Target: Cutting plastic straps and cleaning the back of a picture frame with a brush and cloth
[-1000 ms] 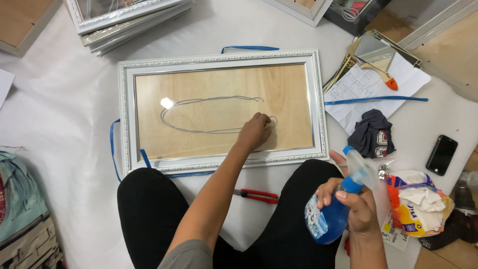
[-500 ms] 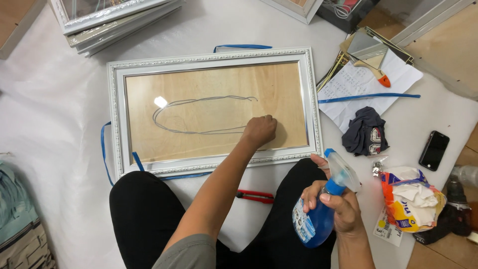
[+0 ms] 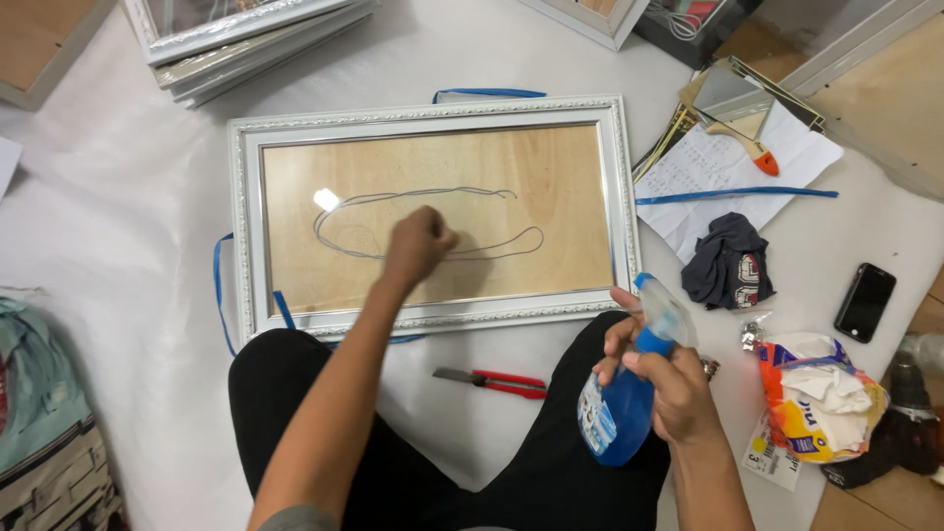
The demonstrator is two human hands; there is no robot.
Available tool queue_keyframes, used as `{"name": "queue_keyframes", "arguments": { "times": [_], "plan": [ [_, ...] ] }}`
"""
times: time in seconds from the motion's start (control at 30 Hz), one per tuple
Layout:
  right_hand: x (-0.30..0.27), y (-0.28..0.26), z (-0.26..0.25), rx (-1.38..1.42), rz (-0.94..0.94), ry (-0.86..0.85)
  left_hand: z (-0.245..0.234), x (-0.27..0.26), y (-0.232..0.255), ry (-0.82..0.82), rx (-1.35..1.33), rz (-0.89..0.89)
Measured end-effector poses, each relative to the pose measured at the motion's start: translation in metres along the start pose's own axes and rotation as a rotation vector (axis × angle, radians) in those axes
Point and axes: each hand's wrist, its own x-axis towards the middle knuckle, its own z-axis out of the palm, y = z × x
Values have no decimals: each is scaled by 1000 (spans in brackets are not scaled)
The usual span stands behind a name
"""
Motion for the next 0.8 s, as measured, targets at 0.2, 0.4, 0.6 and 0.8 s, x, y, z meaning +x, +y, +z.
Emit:
{"name": "queue_keyframes", "arguments": {
  "times": [0.2, 0.4, 0.6, 0.8],
  "plan": [
    [44, 30, 51, -178, -76, -136, -158, -86, -115, 189, 238, -326],
    [56, 44, 125, -374, 22, -272, -172, -162, -241, 251, 409, -492],
    [40, 56, 167, -572, 152, -218, -178, -171, -169, 339, 54, -661],
    [23, 71, 142, -538, -68, -19, -190, -143, -116, 108, 42, -504]
  ]
}}
